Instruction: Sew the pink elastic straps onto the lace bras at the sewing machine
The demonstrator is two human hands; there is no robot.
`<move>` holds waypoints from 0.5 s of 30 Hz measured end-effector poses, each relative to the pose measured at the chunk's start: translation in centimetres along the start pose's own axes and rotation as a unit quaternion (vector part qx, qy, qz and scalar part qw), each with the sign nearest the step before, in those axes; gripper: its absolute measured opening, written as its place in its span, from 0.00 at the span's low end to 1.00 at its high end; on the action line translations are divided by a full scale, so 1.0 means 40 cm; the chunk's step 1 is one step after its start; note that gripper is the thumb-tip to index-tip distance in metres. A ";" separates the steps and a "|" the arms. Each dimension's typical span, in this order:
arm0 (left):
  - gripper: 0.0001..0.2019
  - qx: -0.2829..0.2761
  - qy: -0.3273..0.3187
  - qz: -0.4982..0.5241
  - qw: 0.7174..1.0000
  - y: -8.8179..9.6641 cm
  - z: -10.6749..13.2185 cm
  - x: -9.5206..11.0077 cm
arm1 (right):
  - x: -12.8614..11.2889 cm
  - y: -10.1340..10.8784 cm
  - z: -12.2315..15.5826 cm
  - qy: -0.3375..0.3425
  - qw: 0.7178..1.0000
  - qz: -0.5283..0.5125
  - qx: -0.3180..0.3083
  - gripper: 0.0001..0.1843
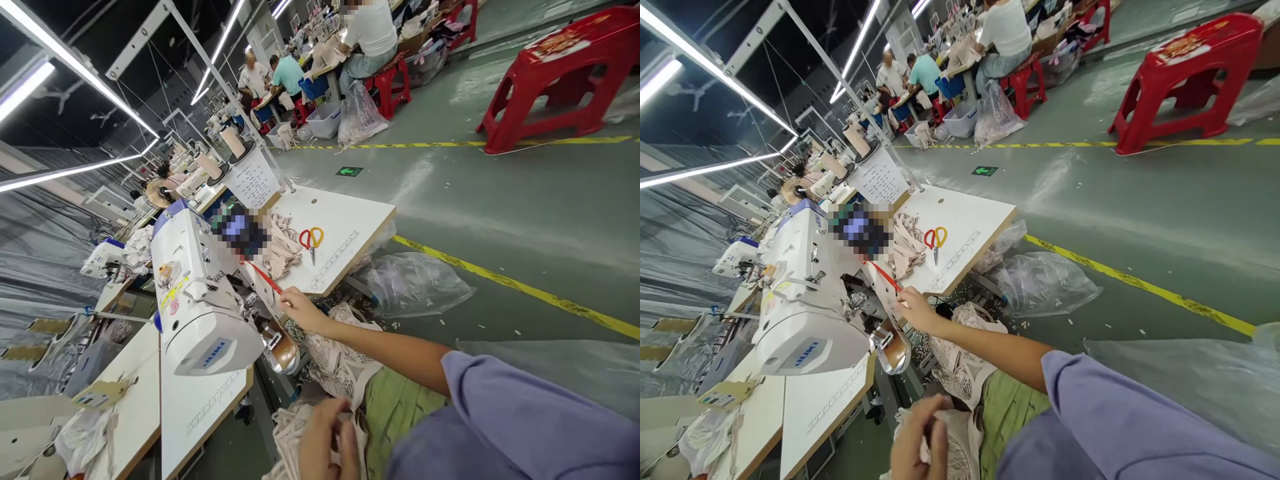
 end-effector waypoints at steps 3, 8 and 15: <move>0.21 0.079 -0.180 -0.203 0.959 0.074 -0.106 0.118 | 0.039 0.047 0.063 -0.020 0.997 -0.032 -0.074 0.13; 0.19 -0.017 -0.311 -0.462 0.830 0.101 -0.170 0.077 | 0.115 0.139 0.221 -0.200 0.908 -0.289 -0.226 0.17; 0.14 0.080 -0.329 -0.425 0.839 0.184 -0.126 0.025 | 0.363 0.097 0.085 -0.301 0.860 -0.398 0.106 0.13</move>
Point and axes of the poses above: each hand's wrist, its own z-axis away from the middle knuckle, its own y-axis out of the back of the hand, x = y × z, the point moved 7 cm from there along -z, towards the middle knuckle, and after that the axes turned 9 degrees about y, right-handed, at the moved point
